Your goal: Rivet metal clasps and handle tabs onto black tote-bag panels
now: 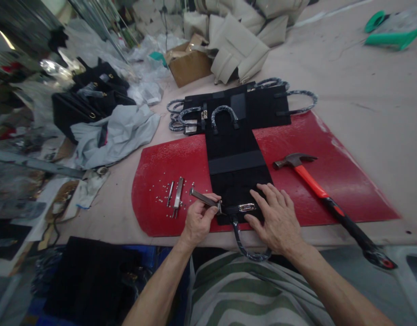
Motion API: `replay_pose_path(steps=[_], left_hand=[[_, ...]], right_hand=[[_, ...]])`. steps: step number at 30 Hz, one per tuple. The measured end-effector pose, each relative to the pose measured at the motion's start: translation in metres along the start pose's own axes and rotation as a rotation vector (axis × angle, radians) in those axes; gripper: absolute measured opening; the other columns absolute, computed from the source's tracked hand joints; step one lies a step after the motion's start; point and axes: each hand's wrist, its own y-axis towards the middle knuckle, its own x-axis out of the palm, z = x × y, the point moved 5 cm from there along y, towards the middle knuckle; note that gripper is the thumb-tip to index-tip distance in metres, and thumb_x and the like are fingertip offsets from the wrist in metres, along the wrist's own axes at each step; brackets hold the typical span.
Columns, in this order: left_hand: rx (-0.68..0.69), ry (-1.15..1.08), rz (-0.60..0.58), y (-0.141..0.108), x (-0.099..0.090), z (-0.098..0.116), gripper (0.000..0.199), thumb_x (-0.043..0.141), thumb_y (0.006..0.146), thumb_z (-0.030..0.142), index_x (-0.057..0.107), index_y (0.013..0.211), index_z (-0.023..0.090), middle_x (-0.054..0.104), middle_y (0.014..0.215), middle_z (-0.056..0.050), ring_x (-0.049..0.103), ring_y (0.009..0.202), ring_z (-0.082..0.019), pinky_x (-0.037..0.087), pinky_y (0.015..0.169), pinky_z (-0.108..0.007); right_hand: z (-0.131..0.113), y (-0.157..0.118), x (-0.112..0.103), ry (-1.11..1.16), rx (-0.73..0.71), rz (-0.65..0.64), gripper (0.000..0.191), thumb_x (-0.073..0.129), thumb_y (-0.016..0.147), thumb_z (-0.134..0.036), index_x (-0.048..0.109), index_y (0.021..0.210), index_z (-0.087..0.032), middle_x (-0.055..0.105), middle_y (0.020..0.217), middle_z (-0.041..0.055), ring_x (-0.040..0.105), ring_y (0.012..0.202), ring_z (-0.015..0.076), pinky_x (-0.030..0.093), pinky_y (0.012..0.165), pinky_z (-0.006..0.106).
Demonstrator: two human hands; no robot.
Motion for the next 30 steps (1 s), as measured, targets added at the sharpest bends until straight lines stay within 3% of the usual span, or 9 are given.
replay_pose_path(steps=[6, 12, 17, 20, 23, 25, 30], left_hand=[[0.04, 0.042, 0.006, -0.001, 0.004, 0.005, 0.013, 0.059, 0.093, 0.024, 0.063, 0.103, 0.017, 0.069, 0.115, -0.012, 0.07, 0.101, -0.022, 0.058, 0.087, -0.035], [0.2, 0.174, -0.027, 0.001, 0.01, 0.012, 0.011, 0.055, 0.092, 0.019, 0.061, 0.101, 0.018, 0.069, 0.109, -0.012, 0.069, 0.1, -0.023, 0.056, 0.091, -0.038], [0.172, 0.158, -0.046, -0.002, 0.009, 0.008, 0.012, 0.053, 0.094, 0.019, 0.06, 0.103, 0.018, 0.069, 0.114, -0.013, 0.07, 0.103, -0.022, 0.057, 0.092, -0.037], [0.134, 0.125, -0.047, -0.004, 0.007, 0.006, 0.011, 0.052, 0.094, 0.019, 0.059, 0.102, 0.018, 0.069, 0.115, -0.013, 0.071, 0.103, -0.023, 0.058, 0.092, -0.037], [0.145, 0.12, -0.047, -0.005, 0.006, 0.007, 0.011, 0.053, 0.094, 0.02, 0.059, 0.102, 0.018, 0.069, 0.114, -0.012, 0.071, 0.104, -0.023, 0.057, 0.092, -0.038], [0.179, 0.14, -0.04, -0.006, 0.007, 0.008, 0.011, 0.053, 0.094, 0.02, 0.059, 0.102, 0.018, 0.07, 0.112, -0.012, 0.07, 0.105, -0.023, 0.056, 0.094, -0.039], [0.288, 0.289, -0.001, -0.008, 0.012, 0.013, 0.011, 0.053, 0.091, 0.018, 0.059, 0.1, 0.019, 0.069, 0.109, -0.012, 0.068, 0.104, -0.023, 0.055, 0.094, -0.04]], right_hand=[[0.0, 0.0, 0.0, 0.006, -0.003, 0.003, 0.055, 0.056, 0.094, -0.044, 0.053, 0.142, -0.018, 0.047, 0.152, 0.0159, 0.037, 0.143, 0.037, 0.03, 0.117, 0.058], [-0.003, 0.001, -0.003, -0.014, -0.001, -0.004, 0.054, 0.056, 0.094, -0.044, 0.054, 0.14, -0.015, 0.048, 0.151, 0.0162, 0.037, 0.144, 0.0363, 0.03, 0.117, 0.057], [0.003, -0.001, 0.001, 0.039, -0.001, -0.002, 0.055, 0.058, 0.093, -0.044, 0.054, 0.14, -0.016, 0.046, 0.153, 0.0156, 0.036, 0.144, 0.0368, 0.03, 0.116, 0.06], [0.011, -0.004, 0.0, 0.191, -0.043, 0.025, 0.051, 0.057, 0.093, -0.046, 0.057, 0.135, -0.018, 0.05, 0.149, 0.0157, 0.039, 0.142, 0.0374, 0.033, 0.114, 0.063], [0.025, -0.008, -0.016, 0.375, -0.051, 0.108, 0.042, 0.056, 0.095, -0.044, 0.061, 0.127, -0.018, 0.06, 0.137, 0.0158, 0.053, 0.131, 0.0326, 0.044, 0.109, 0.055], [0.039, -0.011, -0.031, 0.384, 0.012, 0.174, 0.036, 0.055, 0.095, -0.04, 0.063, 0.124, -0.018, 0.064, 0.129, 0.0153, 0.059, 0.123, 0.0301, 0.049, 0.105, 0.05], [0.083, -0.025, -0.063, 0.07, 0.144, 0.312, 0.032, 0.054, 0.095, -0.038, 0.067, 0.112, -0.014, 0.069, 0.118, 0.0195, 0.064, 0.112, 0.0319, 0.05, 0.101, 0.047]])
